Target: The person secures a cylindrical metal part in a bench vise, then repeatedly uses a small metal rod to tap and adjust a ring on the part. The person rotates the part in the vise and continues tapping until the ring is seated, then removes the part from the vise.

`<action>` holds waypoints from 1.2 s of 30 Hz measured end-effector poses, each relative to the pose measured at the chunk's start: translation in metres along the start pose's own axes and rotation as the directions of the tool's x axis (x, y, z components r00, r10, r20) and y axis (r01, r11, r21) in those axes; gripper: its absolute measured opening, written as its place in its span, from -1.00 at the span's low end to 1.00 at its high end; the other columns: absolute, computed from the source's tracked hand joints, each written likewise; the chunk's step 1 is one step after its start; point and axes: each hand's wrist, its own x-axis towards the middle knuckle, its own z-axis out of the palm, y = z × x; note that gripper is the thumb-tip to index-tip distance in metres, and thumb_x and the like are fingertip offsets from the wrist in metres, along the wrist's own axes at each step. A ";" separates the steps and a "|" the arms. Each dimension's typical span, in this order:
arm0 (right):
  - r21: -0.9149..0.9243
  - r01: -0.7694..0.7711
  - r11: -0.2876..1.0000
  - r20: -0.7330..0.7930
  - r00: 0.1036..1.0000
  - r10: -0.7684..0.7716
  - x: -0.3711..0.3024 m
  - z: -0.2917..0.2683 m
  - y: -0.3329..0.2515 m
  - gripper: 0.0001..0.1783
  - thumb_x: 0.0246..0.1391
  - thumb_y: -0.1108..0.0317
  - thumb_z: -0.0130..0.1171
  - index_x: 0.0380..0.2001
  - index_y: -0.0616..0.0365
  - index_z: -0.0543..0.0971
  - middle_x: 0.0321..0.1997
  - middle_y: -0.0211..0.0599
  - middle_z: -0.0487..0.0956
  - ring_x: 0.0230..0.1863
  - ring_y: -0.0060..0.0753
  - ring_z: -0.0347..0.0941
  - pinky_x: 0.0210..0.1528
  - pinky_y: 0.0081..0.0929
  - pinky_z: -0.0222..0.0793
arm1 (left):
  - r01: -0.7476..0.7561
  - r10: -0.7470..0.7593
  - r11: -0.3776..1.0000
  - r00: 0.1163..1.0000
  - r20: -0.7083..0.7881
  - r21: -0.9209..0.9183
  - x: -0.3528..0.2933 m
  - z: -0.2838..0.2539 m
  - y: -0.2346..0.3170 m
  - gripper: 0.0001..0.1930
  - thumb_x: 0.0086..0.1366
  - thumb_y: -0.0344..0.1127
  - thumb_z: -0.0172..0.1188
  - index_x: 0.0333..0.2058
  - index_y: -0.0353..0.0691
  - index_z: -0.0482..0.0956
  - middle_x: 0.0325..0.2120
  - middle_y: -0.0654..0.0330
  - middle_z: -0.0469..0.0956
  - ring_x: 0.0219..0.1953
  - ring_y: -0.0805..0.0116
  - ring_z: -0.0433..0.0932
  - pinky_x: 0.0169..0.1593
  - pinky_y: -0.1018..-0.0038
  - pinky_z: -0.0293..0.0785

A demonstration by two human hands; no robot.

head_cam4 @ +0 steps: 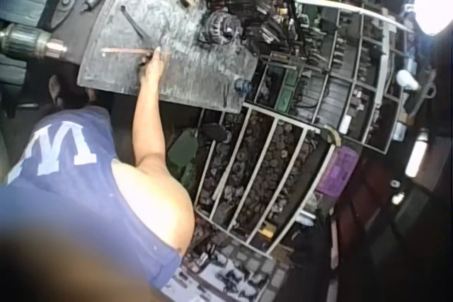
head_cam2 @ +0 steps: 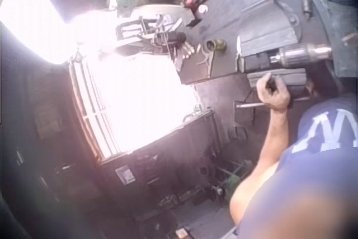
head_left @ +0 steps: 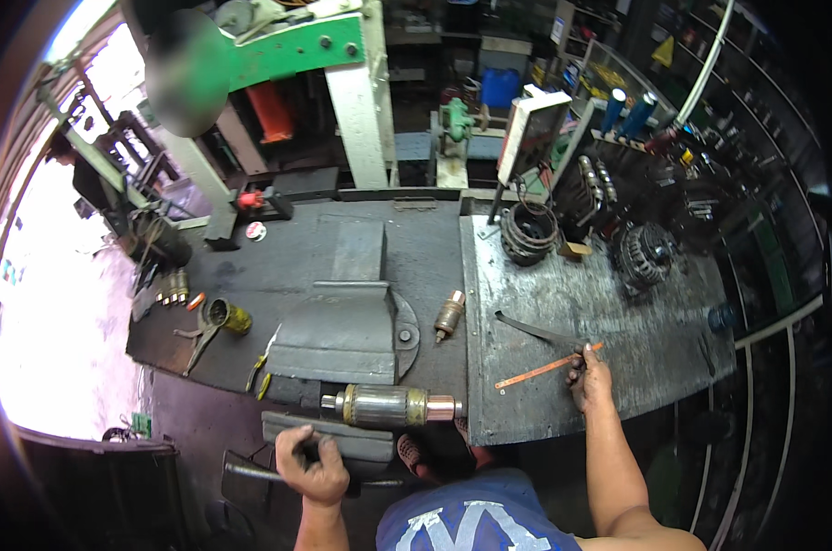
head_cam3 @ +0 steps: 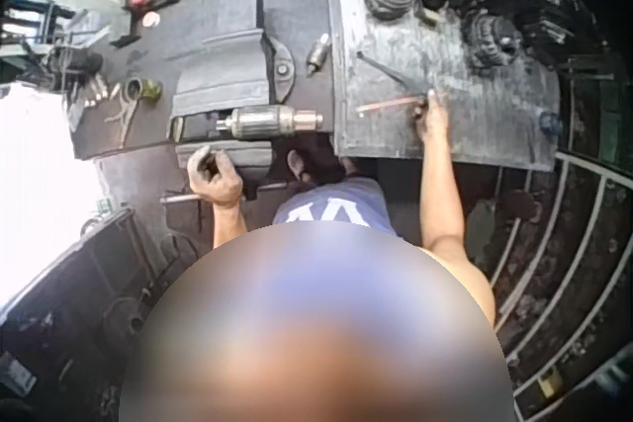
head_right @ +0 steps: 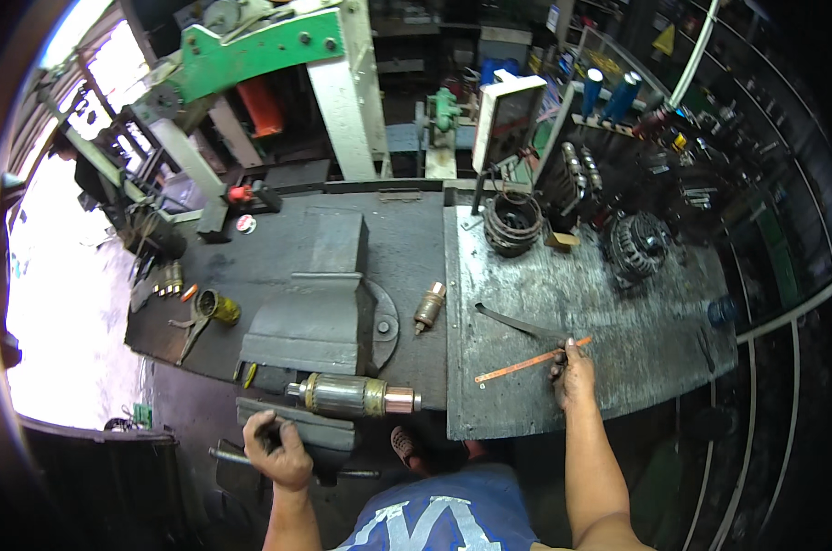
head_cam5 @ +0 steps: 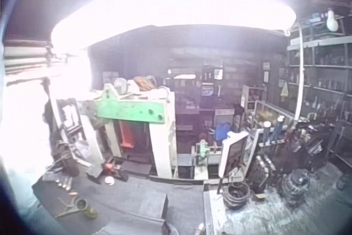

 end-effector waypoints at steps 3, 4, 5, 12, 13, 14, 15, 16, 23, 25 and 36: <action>0.098 -0.067 0.993 -0.006 0.998 0.068 -0.027 0.005 0.009 -0.63 0.36 0.01 0.15 -0.05 0.08 0.55 -0.42 -0.46 0.43 -0.54 -0.52 0.31 -0.43 -0.45 0.30 | -0.008 0.008 1.000 1.000 0.006 0.011 -0.002 -0.007 -0.005 -0.77 0.18 -0.46 0.13 -0.17 -0.33 0.43 -0.36 0.07 0.45 -0.37 0.20 0.44 -0.18 0.28 0.43; 0.089 -0.075 0.993 -0.006 0.997 0.076 -0.035 0.008 0.012 -0.62 0.36 0.01 0.15 -0.02 0.09 0.54 -0.41 -0.46 0.44 -0.54 -0.52 0.32 -0.43 -0.45 0.31 | -0.045 0.044 0.998 0.999 0.019 0.054 -0.002 -0.008 -0.006 -0.78 0.19 -0.44 0.14 -0.17 -0.31 0.42 -0.37 0.08 0.45 -0.36 0.18 0.43 -0.14 0.24 0.42; 0.082 -0.088 0.993 -0.009 0.996 0.089 -0.044 0.011 0.017 -0.61 0.36 0.02 0.16 0.00 0.11 0.53 -0.41 -0.45 0.44 -0.53 -0.52 0.33 -0.42 -0.45 0.31 | -0.080 0.075 0.992 0.996 0.055 0.100 -0.002 -0.011 -0.006 -0.78 0.20 -0.42 0.15 -0.18 -0.29 0.41 -0.37 0.08 0.46 -0.35 0.15 0.43 -0.10 0.19 0.41; -0.108 -0.039 0.993 0.042 0.998 0.043 -0.086 0.039 0.059 -0.54 0.32 0.19 0.25 0.13 0.27 0.50 -0.36 -0.45 0.48 -0.40 -0.62 0.37 -0.37 -0.62 0.34 | -0.055 0.055 0.998 0.992 0.118 0.000 0.000 -0.007 -0.003 -0.83 0.41 -0.33 0.12 -0.15 -0.24 0.36 -0.58 0.32 0.27 -0.41 0.45 0.28 0.11 0.24 0.27; -0.126 -0.027 0.992 0.056 0.998 0.034 -0.087 0.043 0.063 -0.55 0.32 0.19 0.25 0.12 0.27 0.51 -0.36 -0.45 0.49 -0.38 -0.62 0.38 -0.36 -0.62 0.34 | -0.064 0.063 0.998 0.990 0.124 0.005 0.000 -0.007 -0.003 -0.83 0.41 -0.33 0.12 -0.15 -0.24 0.36 -0.59 0.32 0.27 -0.42 0.45 0.28 0.10 0.23 0.27; -0.131 -0.022 0.991 0.069 0.997 0.031 -0.089 0.045 0.066 -0.59 0.32 0.22 0.24 0.09 0.28 0.53 -0.35 -0.45 0.49 -0.34 -0.63 0.38 -0.36 -0.62 0.34 | -0.077 0.076 0.997 0.989 0.126 0.007 0.000 -0.007 -0.004 -0.83 0.41 -0.33 0.13 -0.16 -0.24 0.36 -0.60 0.32 0.27 -0.43 0.45 0.28 0.10 0.22 0.27; -0.141 -0.013 0.990 0.075 0.997 0.023 -0.089 0.049 0.067 -0.60 0.32 0.23 0.23 0.09 0.28 0.53 -0.34 -0.45 0.50 -0.34 -0.62 0.39 -0.35 -0.62 0.34 | -0.092 0.090 0.996 0.988 0.127 0.008 0.000 -0.007 -0.004 -0.83 0.41 -0.33 0.13 -0.16 -0.24 0.36 -0.60 0.32 0.27 -0.44 0.45 0.28 0.09 0.22 0.28; -0.151 -0.008 0.988 0.077 0.997 0.019 -0.091 0.051 0.068 -0.61 0.33 0.24 0.23 0.08 0.28 0.53 -0.34 -0.45 0.50 -0.34 -0.62 0.39 -0.35 -0.62 0.35 | -0.074 0.076 0.997 0.988 0.137 -0.016 0.000 -0.007 -0.005 -0.83 0.41 -0.32 0.13 -0.16 -0.24 0.36 -0.63 0.32 0.25 -0.46 0.43 0.28 0.09 0.21 0.28; -0.195 0.053 0.979 0.180 0.983 -0.018 -0.116 0.073 0.053 -0.65 0.32 0.25 0.22 0.03 0.29 0.56 -0.36 -0.43 0.51 -0.35 -0.61 0.40 -0.35 -0.62 0.36 | -0.079 0.079 0.997 0.990 0.116 -0.001 0.000 -0.014 -0.007 -0.79 0.22 -0.45 0.11 -0.15 -0.26 0.40 -0.39 0.12 0.45 -0.32 0.16 0.44 -0.06 0.15 0.42; -0.219 0.124 0.968 0.247 0.967 -0.068 -0.127 0.079 0.044 -0.63 0.32 0.25 0.21 0.04 0.30 0.56 -0.34 -0.42 0.52 -0.33 -0.60 0.41 -0.33 -0.61 0.39 | -0.099 0.096 0.995 0.992 0.086 0.027 0.000 -0.013 -0.007 -0.79 0.24 -0.41 0.15 -0.17 -0.29 0.41 -0.40 0.11 0.45 -0.32 0.14 0.45 -0.10 0.19 0.43; -0.325 0.265 0.908 0.600 0.800 -0.019 -0.131 0.107 -0.009 -0.36 0.36 -0.17 0.08 0.15 0.22 0.53 -0.11 -0.23 0.63 -0.21 -0.48 0.56 -0.16 -0.48 0.47 | 0.187 -0.147 0.928 0.978 0.146 -0.321 0.002 -0.058 -0.005 -0.72 0.31 -0.44 0.19 -0.02 -0.32 0.43 -0.30 0.17 0.52 -0.35 0.46 0.47 -0.16 0.50 0.45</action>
